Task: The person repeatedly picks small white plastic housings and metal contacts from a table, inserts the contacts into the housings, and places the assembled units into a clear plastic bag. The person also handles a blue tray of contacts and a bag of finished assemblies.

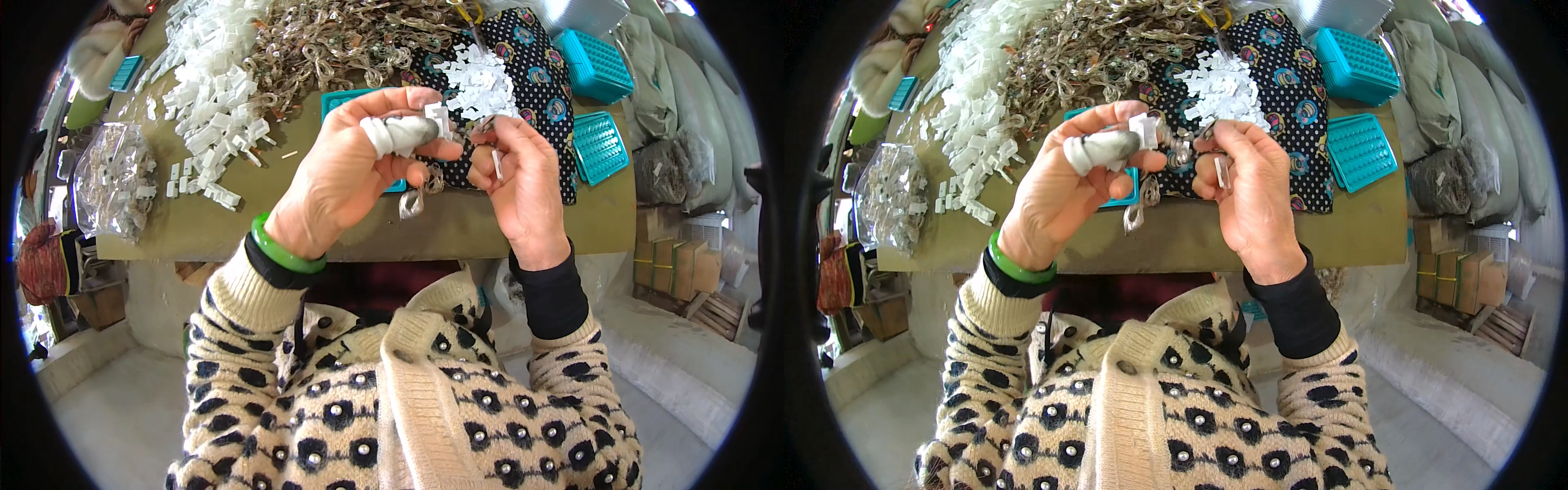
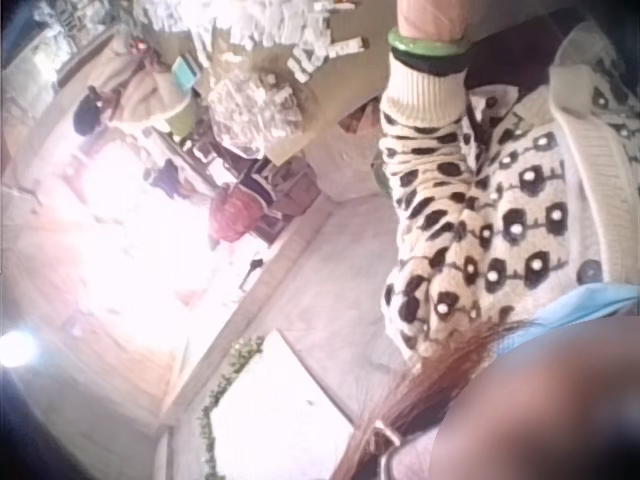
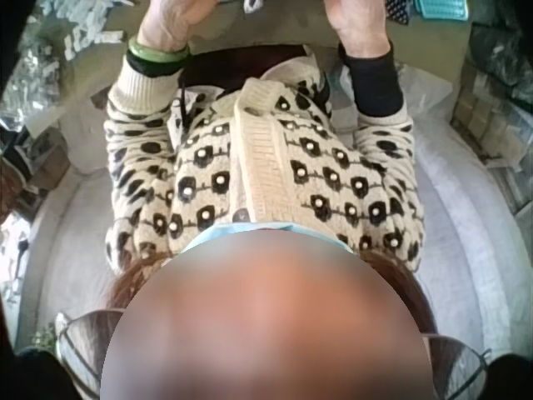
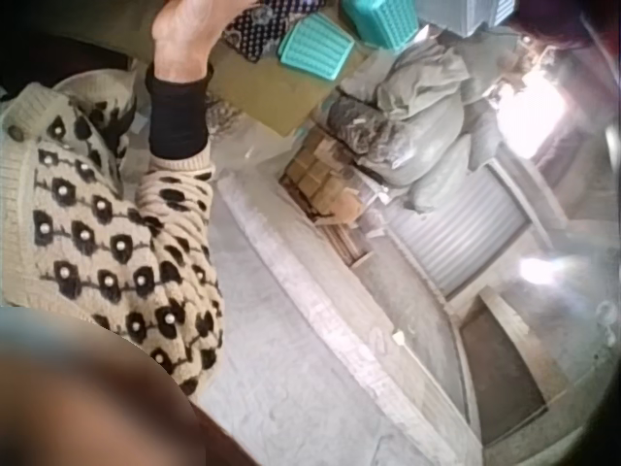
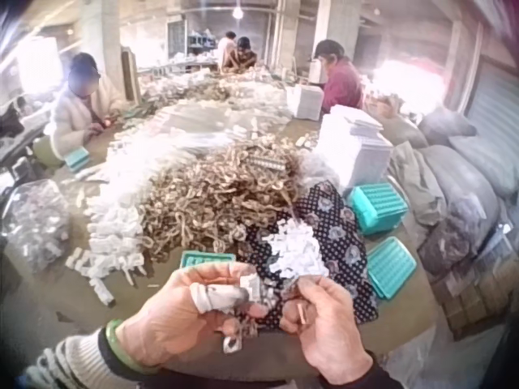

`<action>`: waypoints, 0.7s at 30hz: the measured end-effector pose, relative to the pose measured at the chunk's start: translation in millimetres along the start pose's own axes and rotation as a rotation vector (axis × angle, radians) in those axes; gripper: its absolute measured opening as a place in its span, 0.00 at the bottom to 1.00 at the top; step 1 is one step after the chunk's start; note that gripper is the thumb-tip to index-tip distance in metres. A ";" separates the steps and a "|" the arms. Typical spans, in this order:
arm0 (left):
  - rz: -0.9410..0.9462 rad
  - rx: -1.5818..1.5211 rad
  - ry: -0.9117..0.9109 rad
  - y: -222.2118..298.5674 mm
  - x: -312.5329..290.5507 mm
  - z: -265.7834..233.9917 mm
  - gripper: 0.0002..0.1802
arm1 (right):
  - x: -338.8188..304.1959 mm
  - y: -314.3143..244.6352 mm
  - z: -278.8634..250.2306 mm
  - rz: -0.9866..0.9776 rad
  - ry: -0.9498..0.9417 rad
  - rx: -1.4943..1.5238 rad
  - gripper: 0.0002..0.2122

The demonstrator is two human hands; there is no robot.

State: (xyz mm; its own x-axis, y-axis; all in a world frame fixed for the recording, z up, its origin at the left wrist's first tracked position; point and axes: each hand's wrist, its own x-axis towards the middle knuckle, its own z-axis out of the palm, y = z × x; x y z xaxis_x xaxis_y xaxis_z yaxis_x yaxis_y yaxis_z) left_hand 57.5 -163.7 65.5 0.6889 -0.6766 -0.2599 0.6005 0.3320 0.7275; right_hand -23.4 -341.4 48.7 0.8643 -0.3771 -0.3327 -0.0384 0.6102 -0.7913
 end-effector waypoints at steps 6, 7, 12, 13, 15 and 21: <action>-0.043 -0.101 -0.016 -15.4 -30.3 -2.9 0.15 | -8.9 4.0 31.0 -0.327 -0.255 0.081 0.08; -0.051 -0.123 -0.015 -18.4 -32.0 -5.2 0.14 | -11.9 7.7 38.1 -0.375 -0.308 0.056 0.08; 0.054 -0.155 -0.058 -27.8 -45.8 -16.1 0.17 | -35.6 25.1 66.6 -0.445 -0.332 -0.227 0.08; 0.085 -0.157 -0.065 -28.3 -50.2 -18.7 0.18 | -39.1 28.6 70.9 -0.452 -0.348 -0.252 0.08; 0.139 -0.182 -0.015 -29.7 -59.2 -23.2 0.18 | -45.2 37.0 78.5 -0.467 -0.379 -0.304 0.09; 0.265 -0.165 0.135 -27.9 -88.8 -49.8 0.10 | -59.9 77.7 109.5 -0.483 -0.567 -0.329 0.08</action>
State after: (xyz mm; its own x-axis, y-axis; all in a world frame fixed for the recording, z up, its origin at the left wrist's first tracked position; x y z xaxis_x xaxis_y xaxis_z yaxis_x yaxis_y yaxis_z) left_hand -0.2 -80.1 36.6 0.8706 -0.4632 -0.1658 0.4438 0.5940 0.6710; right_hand -23.2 -195.1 63.2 0.9422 -0.0826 0.3246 0.3348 0.2014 -0.9205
